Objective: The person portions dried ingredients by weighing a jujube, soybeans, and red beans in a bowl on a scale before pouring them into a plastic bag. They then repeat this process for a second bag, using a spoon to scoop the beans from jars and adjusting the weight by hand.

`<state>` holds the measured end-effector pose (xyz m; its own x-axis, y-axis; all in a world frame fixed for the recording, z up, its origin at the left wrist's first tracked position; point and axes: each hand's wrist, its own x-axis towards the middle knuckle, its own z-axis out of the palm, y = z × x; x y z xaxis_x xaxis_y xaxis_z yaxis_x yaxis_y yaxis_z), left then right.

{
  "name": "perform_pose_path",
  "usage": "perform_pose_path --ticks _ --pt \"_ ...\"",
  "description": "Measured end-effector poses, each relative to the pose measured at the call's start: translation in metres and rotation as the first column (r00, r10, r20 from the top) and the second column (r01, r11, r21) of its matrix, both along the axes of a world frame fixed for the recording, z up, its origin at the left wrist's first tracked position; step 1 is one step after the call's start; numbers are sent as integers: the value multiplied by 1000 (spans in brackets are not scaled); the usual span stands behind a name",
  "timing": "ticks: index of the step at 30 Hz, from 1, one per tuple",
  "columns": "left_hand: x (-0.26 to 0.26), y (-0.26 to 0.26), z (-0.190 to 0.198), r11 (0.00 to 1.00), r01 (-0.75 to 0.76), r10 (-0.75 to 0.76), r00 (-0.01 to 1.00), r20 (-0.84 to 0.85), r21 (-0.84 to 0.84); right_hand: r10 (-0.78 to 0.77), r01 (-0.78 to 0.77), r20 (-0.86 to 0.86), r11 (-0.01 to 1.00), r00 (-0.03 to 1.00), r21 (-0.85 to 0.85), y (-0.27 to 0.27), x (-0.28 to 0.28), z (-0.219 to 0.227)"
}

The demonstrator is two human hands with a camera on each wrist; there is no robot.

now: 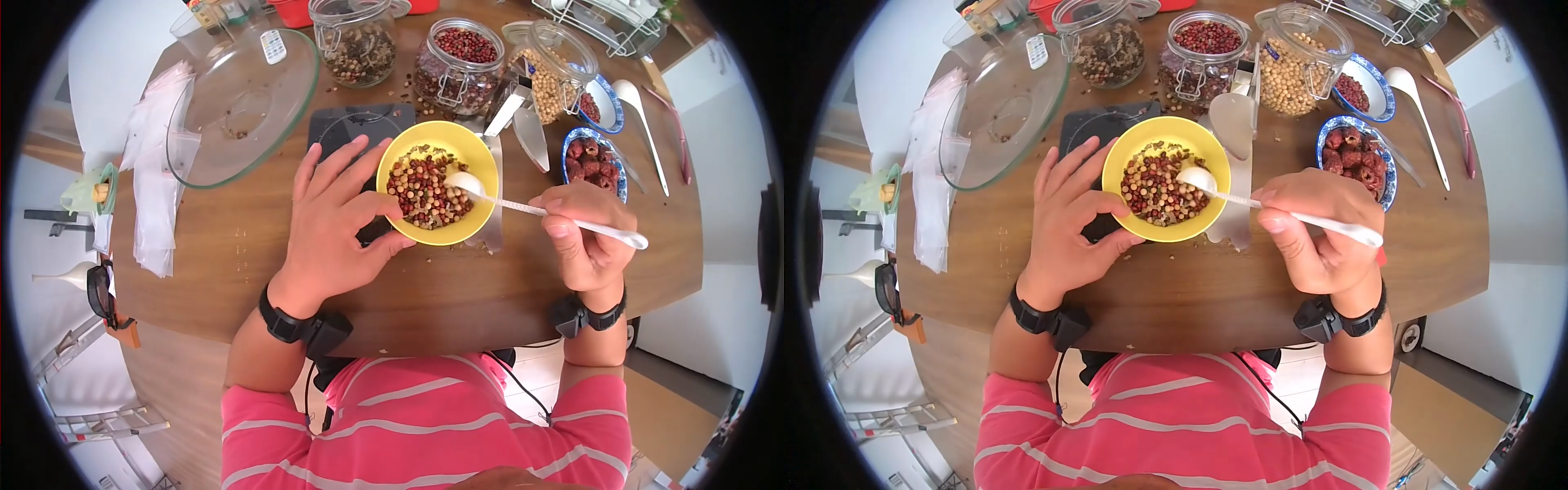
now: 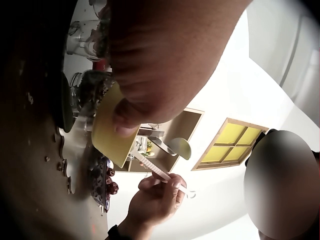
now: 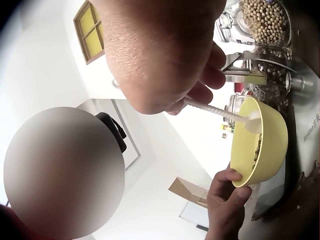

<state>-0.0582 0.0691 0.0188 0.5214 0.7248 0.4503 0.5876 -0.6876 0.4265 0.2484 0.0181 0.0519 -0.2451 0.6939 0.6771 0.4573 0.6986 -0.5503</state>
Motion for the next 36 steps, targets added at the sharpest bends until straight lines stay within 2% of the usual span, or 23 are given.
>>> perform_pose_path --ticks 1,5,7,12,16,20,26,29,36 --pt "0 0 -1 1000 -1 1 1000 -4 -1 9 -11 -56 999 998 -43 -1 -1 -1" --pt "2 0 -2 1000 10 -9 1000 10 -27 56 -61 -114 997 992 -41 -5 -8 -7" --pt "1 0 -3 999 15 -14 1000 16 -29 -14 12 -196 1000 981 -12 -7 -9 -8" --pt "1 1 -4 999 30 -29 999 20 -37 -53 48 -201 998 978 -27 -6 0 -8" --pt "1 1 -6 999 30 -29 999 26 -37 -2 -32 -313 994 950 -102 -9 -7 -10" --pt "2 -1 -5 1000 16 -16 1000 20 -6 -37 -55 -405 976 913 -211 -11 -18 -18" --pt "3 -1 -5 1000 11 -11 999 30 7 -68 18 -248 980 966 -201 -11 -20 -24" --pt "2 -2 -5 1000 15 -15 999 33 4 -64 -17 -334 972 940 -235 -11 -23 -24" --pt "2 -1 -6 1000 8 -8 999 48 11 -64 -60 -390 953 919 -297 -11 -22 -22"
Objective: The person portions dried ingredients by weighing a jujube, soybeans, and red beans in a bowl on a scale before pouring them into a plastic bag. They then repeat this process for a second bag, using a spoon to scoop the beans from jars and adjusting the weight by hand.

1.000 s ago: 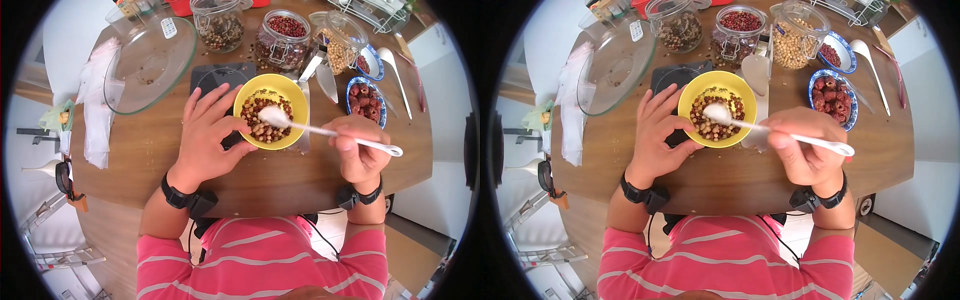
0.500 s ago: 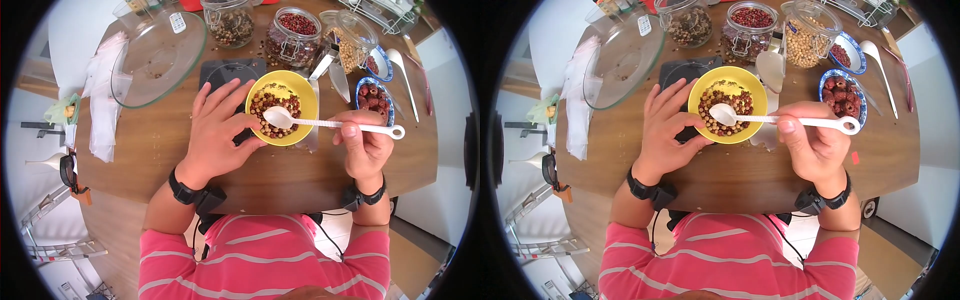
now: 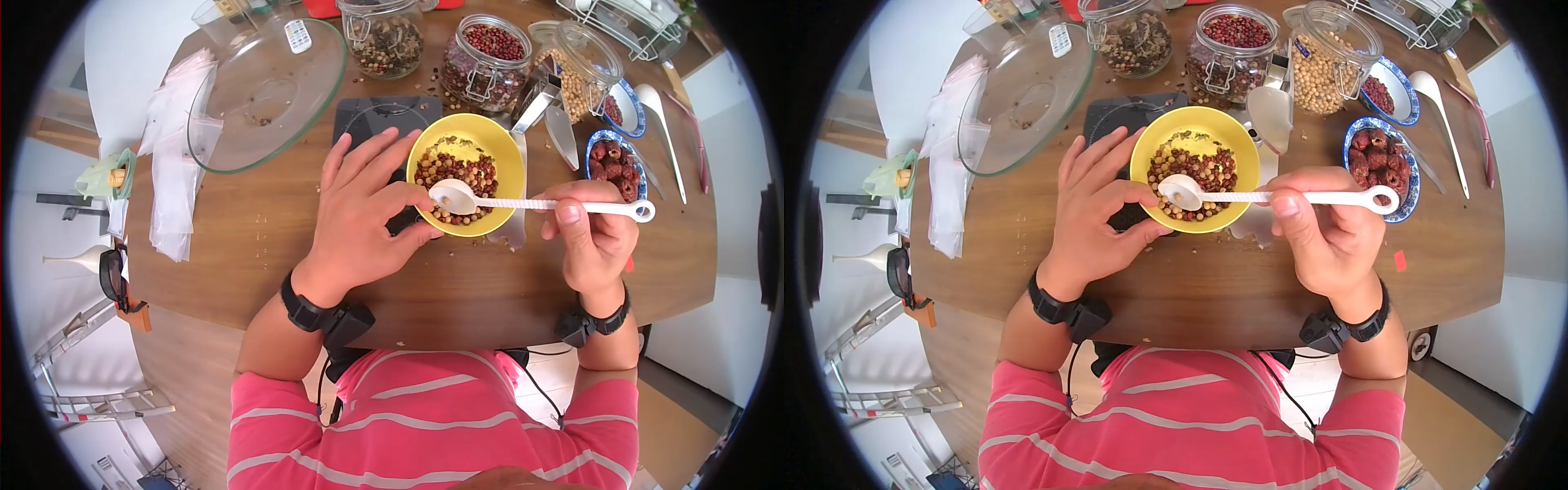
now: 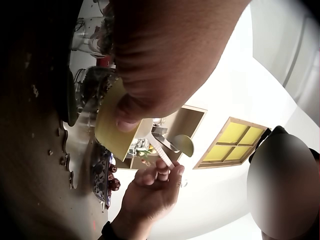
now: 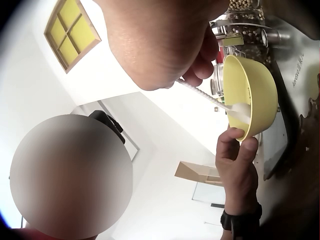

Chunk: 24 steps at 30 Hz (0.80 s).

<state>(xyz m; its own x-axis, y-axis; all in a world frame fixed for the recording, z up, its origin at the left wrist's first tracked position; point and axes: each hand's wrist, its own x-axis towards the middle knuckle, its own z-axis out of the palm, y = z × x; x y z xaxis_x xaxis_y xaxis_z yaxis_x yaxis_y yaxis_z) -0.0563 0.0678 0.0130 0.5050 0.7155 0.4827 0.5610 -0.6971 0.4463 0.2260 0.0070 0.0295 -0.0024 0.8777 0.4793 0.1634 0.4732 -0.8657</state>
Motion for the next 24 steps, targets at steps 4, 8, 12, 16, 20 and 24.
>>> perform_pose_path --ticks 4,8,12,16,20,24 --pt "-1 0 -1 1000 -1 1 1000 -7 -6 21 -23 -50 1000 999 -21 4 -1 -1" --pt "-1 0 0 1000 -7 7 1000 3 -7 28 -30 -85 999 996 -28 6 -2 -1" --pt "-1 1 -2 1000 -8 8 1000 5 -3 10 -13 -95 999 995 -30 7 -2 -2" --pt "-1 1 -2 1000 -13 13 1000 8 -4 28 -32 -113 999 993 -31 7 -2 0" --pt "-1 1 -1 1000 -25 26 1000 3 -4 17 -23 -109 998 994 -50 6 -2 1" --pt "0 2 -1 998 -61 61 998 -1 -3 30 -34 -111 999 993 -41 8 -1 1"
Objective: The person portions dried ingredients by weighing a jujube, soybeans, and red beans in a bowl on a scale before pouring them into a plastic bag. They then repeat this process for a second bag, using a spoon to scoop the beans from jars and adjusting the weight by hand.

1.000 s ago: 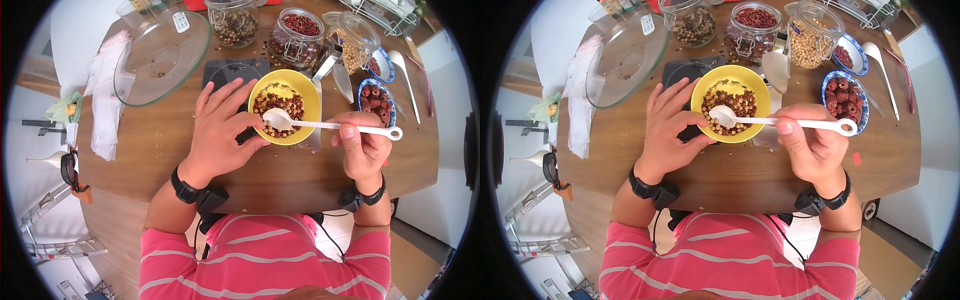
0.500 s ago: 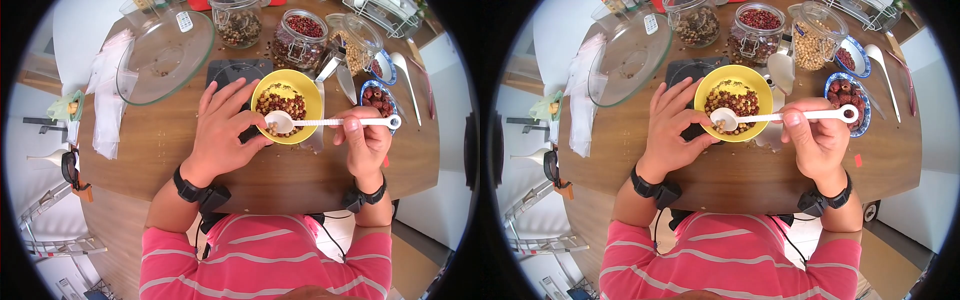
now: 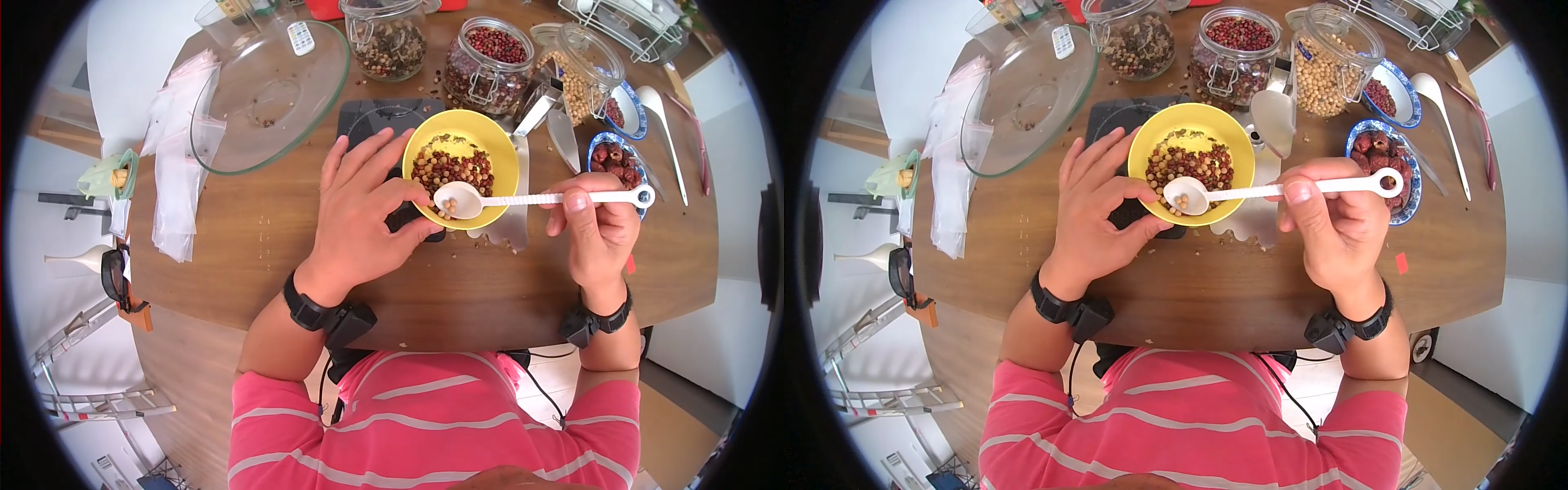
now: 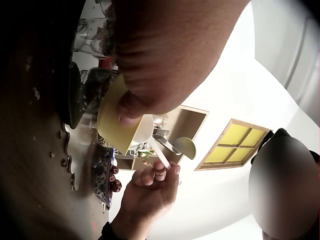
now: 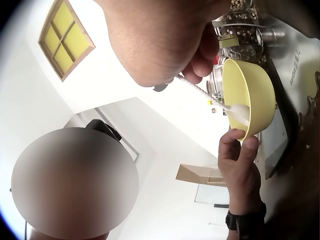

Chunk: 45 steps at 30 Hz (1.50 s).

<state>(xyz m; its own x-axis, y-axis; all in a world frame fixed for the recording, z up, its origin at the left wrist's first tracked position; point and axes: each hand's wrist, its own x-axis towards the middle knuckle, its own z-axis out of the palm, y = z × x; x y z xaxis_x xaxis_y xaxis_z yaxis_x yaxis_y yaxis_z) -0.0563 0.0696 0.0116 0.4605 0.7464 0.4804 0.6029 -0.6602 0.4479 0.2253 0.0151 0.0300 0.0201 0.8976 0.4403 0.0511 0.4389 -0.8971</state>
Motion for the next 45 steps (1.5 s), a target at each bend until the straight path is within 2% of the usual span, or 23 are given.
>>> perform_pose_path --ticks 9,11,12,14,15,18,23,26,28,31,35,41,45 --pt "0 -1 2 1000 -5 5 1000 -3 -11 -11 11 -12 1000 1000 -15 0 -4 -3" --pt "0 -2 1 1000 12 -12 1000 -1 -18 -32 24 -52 990 998 -136 3 -3 -4" --pt "0 -2 1 999 26 -26 1000 2 -26 -37 30 -52 990 998 -135 7 -1 -6" --pt "1 -2 1 999 37 -37 999 2 -30 -135 78 -138 931 981 -356 16 3 -12" --pt "1 -2 1 999 40 -40 999 3 -35 -149 88 -140 926 979 -368 19 5 -14" --pt "0 -1 0 999 30 -30 1000 6 -34 -187 124 -164 934 969 -335 22 7 -15" --pt "1 -1 -2 999 33 -34 999 -8 -38 -218 182 -94 937 971 -298 16 -2 -9" --pt "2 0 -3 998 43 -43 999 -5 -40 -191 161 -81 945 978 -284 12 -5 -9" --pt "2 0 -3 998 50 -51 999 -4 -36 -145 133 -60 976 988 -173 10 -7 -11" --pt "2 0 -4 998 47 -47 999 -4 -43 -136 128 -60 985 989 -115 5 -14 -8" --pt "4 0 -3 998 39 -39 999 -15 -40 -117 109 -93 989 989 -96 4 -16 -9" --pt "3 0 -3 998 35 -35 999 -11 -46 -117 90 -115 972 986 -217 9 -8 -9" --pt "2 0 -2 998 46 -46 999 9 -49 -136 68 -168 931 976 -358 16 -2 -11"
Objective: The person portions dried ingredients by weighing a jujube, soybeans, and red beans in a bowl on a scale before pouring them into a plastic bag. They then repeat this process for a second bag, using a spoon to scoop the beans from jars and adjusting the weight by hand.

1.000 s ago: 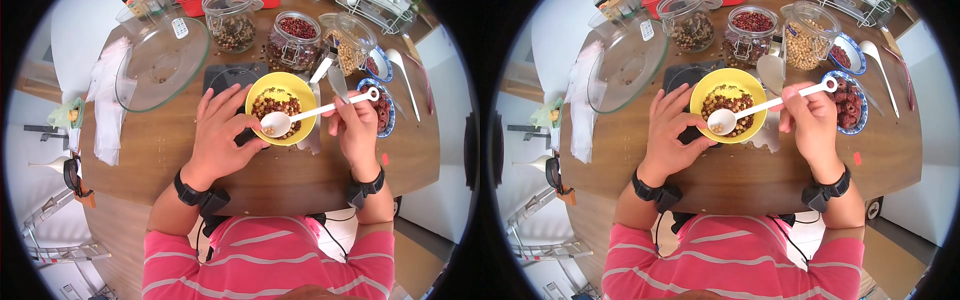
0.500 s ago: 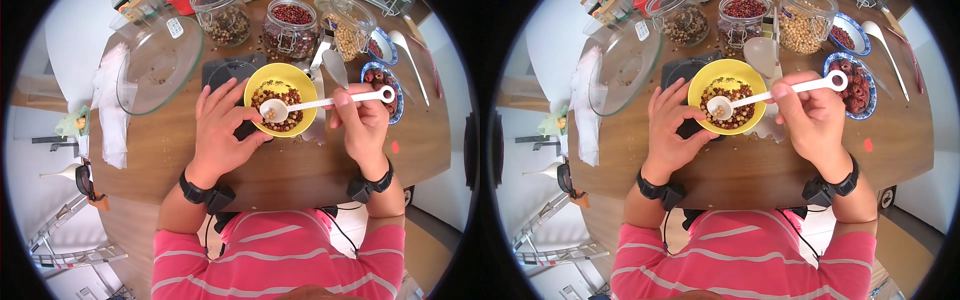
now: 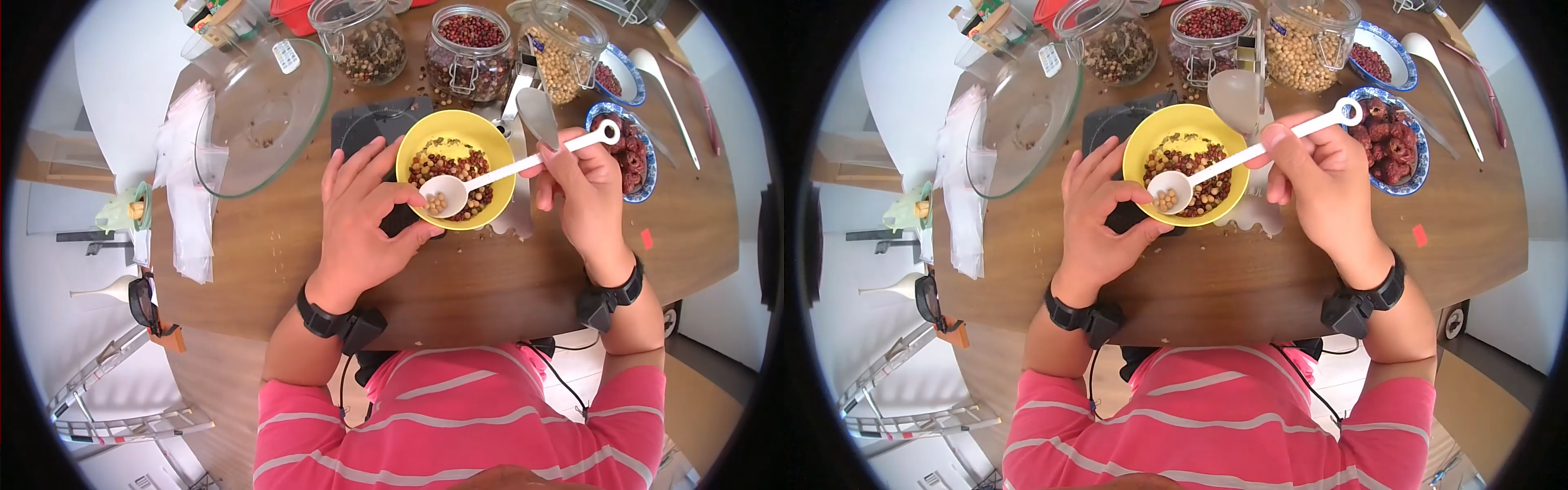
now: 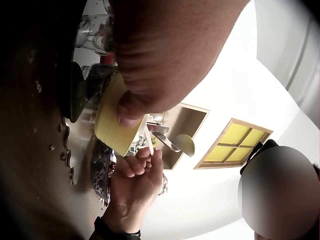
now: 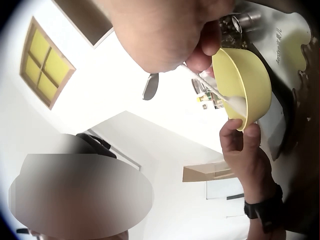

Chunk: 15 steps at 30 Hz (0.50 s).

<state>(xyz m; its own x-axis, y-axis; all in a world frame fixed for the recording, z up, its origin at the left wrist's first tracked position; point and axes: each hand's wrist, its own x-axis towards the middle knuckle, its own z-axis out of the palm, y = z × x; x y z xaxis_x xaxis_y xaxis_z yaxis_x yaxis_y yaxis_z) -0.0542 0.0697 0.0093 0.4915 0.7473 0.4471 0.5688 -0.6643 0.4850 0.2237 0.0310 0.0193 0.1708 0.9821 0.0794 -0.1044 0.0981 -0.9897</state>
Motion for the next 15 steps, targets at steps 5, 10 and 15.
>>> perform_pose_path --ticks 5,10,15 --pt "-2 0 1 1000 -2 2 1000 -3 10 -74 69 -59 994 995 -87 9 13 1" --pt "0 -2 3 1000 7 -7 1000 -29 16 -131 131 49 991 990 2 7 15 6" --pt "2 -6 4 998 14 -11 999 -50 55 -139 134 79 989 987 63 6 8 2"
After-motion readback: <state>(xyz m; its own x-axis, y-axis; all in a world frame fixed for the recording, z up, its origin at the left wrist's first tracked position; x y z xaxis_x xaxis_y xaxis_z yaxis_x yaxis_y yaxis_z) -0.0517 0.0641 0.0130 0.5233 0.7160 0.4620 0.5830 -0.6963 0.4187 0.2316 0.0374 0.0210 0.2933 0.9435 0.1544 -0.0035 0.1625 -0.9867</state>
